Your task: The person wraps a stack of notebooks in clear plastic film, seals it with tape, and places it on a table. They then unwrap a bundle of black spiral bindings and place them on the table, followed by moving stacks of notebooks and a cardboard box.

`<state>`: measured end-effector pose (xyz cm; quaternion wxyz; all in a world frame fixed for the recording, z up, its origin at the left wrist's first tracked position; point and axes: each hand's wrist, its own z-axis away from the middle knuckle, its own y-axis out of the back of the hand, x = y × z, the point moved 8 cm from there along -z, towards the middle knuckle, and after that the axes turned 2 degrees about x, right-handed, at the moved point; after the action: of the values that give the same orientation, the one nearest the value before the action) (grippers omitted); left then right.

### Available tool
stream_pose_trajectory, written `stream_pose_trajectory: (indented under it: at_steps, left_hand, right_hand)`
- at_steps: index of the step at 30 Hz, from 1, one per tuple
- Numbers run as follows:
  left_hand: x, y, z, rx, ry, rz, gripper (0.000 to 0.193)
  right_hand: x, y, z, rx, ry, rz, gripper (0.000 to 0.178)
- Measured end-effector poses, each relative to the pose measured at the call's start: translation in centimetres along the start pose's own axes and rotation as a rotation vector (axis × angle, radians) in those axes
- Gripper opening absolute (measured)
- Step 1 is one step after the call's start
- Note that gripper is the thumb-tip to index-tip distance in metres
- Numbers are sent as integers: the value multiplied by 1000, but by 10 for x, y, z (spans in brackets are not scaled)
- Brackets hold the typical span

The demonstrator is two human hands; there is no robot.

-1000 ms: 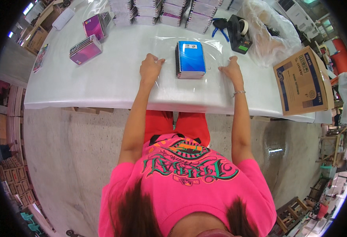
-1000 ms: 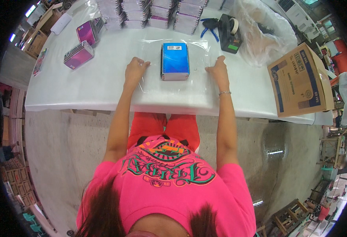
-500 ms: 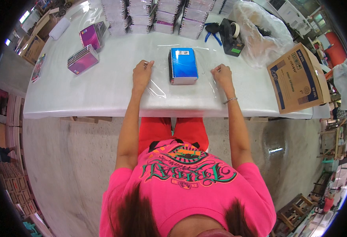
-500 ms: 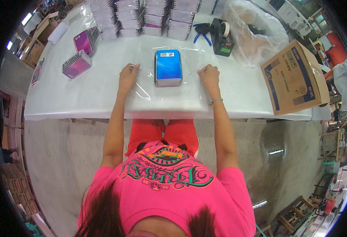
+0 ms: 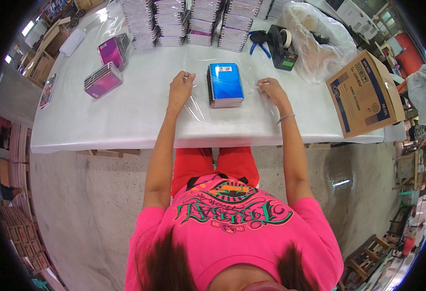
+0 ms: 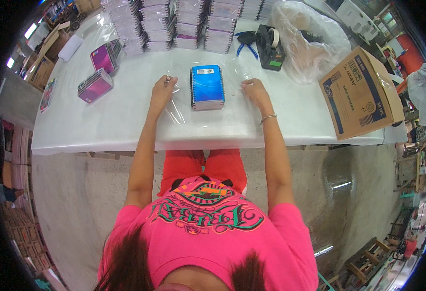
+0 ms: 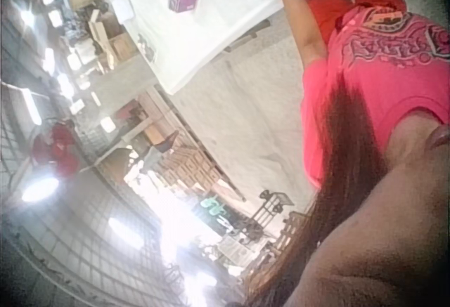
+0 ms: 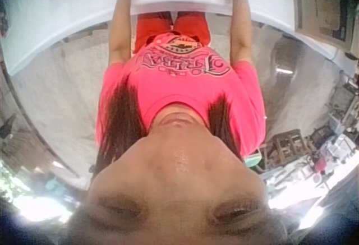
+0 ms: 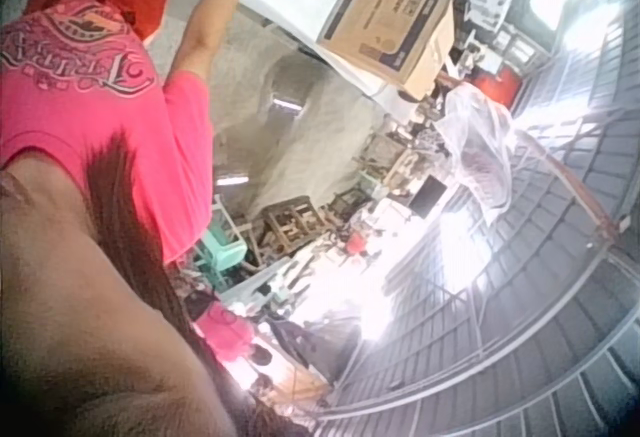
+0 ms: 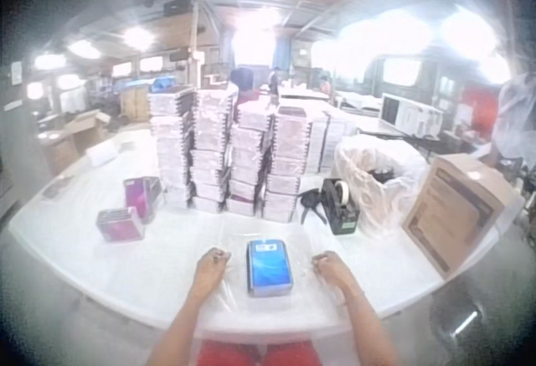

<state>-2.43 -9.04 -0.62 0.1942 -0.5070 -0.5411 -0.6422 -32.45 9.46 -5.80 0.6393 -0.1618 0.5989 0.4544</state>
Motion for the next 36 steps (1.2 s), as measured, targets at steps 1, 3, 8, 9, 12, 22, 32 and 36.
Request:
stream_pose_trajectory:
  at_steps: [1,3,8,9,12,22,32,36]
  left_hand:
    - [1,-1,1,-18,37,70,39]
    - [7,-4,8,-51,116,207,38]
    - [34,-7,9,-66,7,110,38]
    - [39,-9,7,-63,-24,96,38]
    - [47,-19,-3,-95,-115,14,36]
    - [75,-61,-2,-137,-221,-164,32]
    - [85,-69,-11,-527,-574,-648,27]
    - [76,-39,-8,-539,-450,-482,31]
  right_hand:
    - [-2,-1,0,-5,-1,8,37]
    - [-12,-3,3,-20,-4,26,34]
    - [-53,-17,12,-279,30,-88,24]
    - [-65,-19,15,-302,45,-153,22]
    - [-83,-30,22,-267,43,-141,19]
    - [-105,-83,18,-208,283,236,18]
    - [-121,-95,29,-45,453,486,19]
    - [-124,-91,39,-145,280,301,17]
